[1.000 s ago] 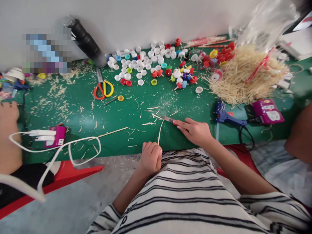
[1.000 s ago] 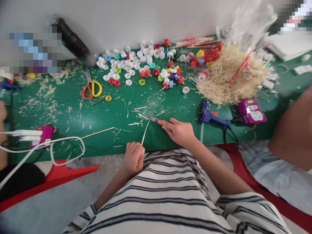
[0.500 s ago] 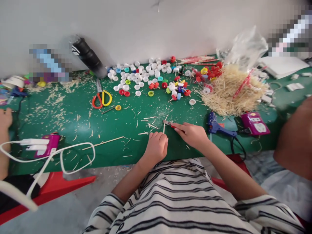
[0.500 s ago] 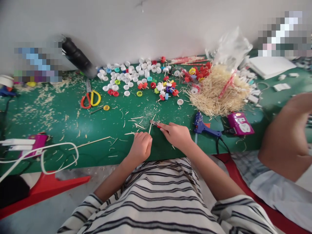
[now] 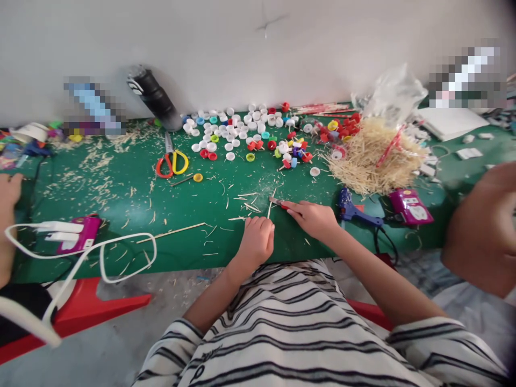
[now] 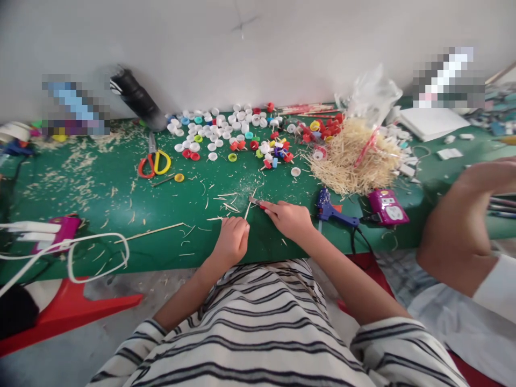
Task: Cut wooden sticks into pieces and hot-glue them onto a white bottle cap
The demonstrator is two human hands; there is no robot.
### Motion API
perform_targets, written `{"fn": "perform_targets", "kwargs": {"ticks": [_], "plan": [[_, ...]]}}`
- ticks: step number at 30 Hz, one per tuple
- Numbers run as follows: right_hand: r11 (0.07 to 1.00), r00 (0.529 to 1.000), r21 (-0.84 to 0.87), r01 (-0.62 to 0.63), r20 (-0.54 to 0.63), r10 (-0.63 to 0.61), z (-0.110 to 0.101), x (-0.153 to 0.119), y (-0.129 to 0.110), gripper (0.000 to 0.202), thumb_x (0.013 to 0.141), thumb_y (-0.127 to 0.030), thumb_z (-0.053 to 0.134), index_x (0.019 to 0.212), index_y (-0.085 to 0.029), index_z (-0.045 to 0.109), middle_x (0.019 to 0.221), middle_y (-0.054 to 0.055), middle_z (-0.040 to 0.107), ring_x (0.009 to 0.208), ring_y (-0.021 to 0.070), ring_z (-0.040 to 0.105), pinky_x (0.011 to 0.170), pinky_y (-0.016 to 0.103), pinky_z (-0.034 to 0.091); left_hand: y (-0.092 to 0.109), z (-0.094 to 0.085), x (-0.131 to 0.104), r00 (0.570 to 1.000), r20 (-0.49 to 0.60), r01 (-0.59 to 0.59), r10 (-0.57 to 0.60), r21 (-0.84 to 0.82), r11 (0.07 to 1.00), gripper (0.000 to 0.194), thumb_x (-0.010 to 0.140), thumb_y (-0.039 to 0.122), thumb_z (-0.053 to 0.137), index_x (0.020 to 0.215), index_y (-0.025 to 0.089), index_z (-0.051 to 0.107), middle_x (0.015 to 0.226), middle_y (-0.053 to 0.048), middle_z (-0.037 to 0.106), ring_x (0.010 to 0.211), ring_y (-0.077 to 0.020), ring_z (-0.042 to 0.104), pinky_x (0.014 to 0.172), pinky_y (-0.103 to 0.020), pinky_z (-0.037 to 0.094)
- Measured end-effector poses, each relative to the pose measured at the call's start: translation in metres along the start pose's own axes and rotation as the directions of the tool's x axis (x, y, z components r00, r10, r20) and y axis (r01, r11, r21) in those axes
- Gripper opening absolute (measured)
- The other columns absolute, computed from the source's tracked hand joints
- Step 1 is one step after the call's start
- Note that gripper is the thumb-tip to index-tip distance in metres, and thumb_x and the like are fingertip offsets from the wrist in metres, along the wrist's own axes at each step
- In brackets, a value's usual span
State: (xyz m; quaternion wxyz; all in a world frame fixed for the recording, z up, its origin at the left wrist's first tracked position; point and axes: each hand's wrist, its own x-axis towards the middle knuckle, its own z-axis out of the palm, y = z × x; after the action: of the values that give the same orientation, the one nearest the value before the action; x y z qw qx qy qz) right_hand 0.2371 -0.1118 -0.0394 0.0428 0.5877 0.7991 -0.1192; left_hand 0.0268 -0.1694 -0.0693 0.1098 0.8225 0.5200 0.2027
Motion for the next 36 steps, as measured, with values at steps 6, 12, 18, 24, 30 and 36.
{"fn": "perform_targets", "kwargs": {"ticks": [6,12,18,24,30,36], "plan": [[1.0,1.0,-0.018,-0.013,0.015,0.013,0.004,-0.001,-0.001,0.047,0.106,-0.056,0.027,0.147,-0.052,0.049,0.108,-0.001,0.072,0.093,0.0183,0.067,0.056,0.027,0.029,0.001,-0.003,-0.009,1.0,-0.004,0.007,-0.007,-0.051,0.999,0.028,0.104,0.019,0.029,0.082,0.021,0.047,0.084,-0.006,0.059,0.079,-0.0215,0.048,0.077,-0.038,0.034],[0.999,1.0,-0.028,-0.014,-0.018,0.013,0.007,-0.004,-0.003,0.046,0.106,-0.056,0.028,0.147,-0.054,0.049,0.11,-0.002,0.07,0.091,0.0174,0.067,0.054,0.028,0.027,0.008,-0.009,-0.026,1.0,-0.017,0.012,-0.013,-0.064,0.998,0.026,0.102,0.017,0.032,0.082,0.022,0.047,0.082,-0.006,0.059,0.078,-0.0217,0.046,0.073,-0.037,0.032],[0.999,0.999,-0.001,-0.034,-0.032,0.034,0.009,-0.002,-0.001,0.048,0.106,-0.054,0.029,0.15,-0.049,0.047,0.108,0.001,0.071,0.087,0.0174,0.066,0.055,0.027,0.027,0.012,-0.017,-0.062,0.999,-0.03,-0.025,0.023,-0.077,0.997,0.027,0.101,0.016,0.033,0.077,0.022,0.044,0.078,-0.007,0.057,0.075,-0.0218,0.044,0.07,-0.038,0.03],[0.999,0.991,0.044,-0.009,-0.13,0.015,0.016,-0.007,0.002,0.049,0.106,-0.055,0.029,0.148,-0.046,0.052,0.101,0.002,0.072,0.081,0.0169,0.065,0.054,0.027,0.026,0.002,-0.024,-0.053,1.0,-0.017,0.01,-0.01,-0.035,0.999,0.028,0.102,0.017,0.031,0.079,0.021,0.047,0.08,-0.007,0.058,0.076,-0.0216,0.045,0.072,-0.038,0.031],[0.991,0.986,0.114,0.073,-0.154,-0.055,0.011,-0.005,0.001,0.046,0.106,-0.054,0.032,0.145,-0.046,0.055,0.1,0.001,0.073,0.083,0.0167,0.066,0.057,0.025,0.032,-0.012,-0.017,0.006,0.999,0.03,-0.02,0.017,0.081,0.996,0.029,0.104,0.022,0.032,0.083,0.02,0.052,0.085,-0.007,0.061,0.081,-0.0231,0.049,0.077,-0.039,0.034],[0.994,0.998,0.088,0.058,-0.021,-0.056,-0.003,0.017,-0.009,0.048,0.106,-0.052,0.029,0.151,-0.049,0.046,0.113,0.0,0.076,0.091,0.0201,0.068,0.059,0.026,0.037,-0.011,-0.003,0.03,0.998,0.057,-0.033,0.026,0.137,0.99,0.026,0.102,0.022,0.035,0.088,0.018,0.057,0.089,-0.009,0.063,0.089,-0.0258,0.054,0.081,-0.041,0.035]]}}
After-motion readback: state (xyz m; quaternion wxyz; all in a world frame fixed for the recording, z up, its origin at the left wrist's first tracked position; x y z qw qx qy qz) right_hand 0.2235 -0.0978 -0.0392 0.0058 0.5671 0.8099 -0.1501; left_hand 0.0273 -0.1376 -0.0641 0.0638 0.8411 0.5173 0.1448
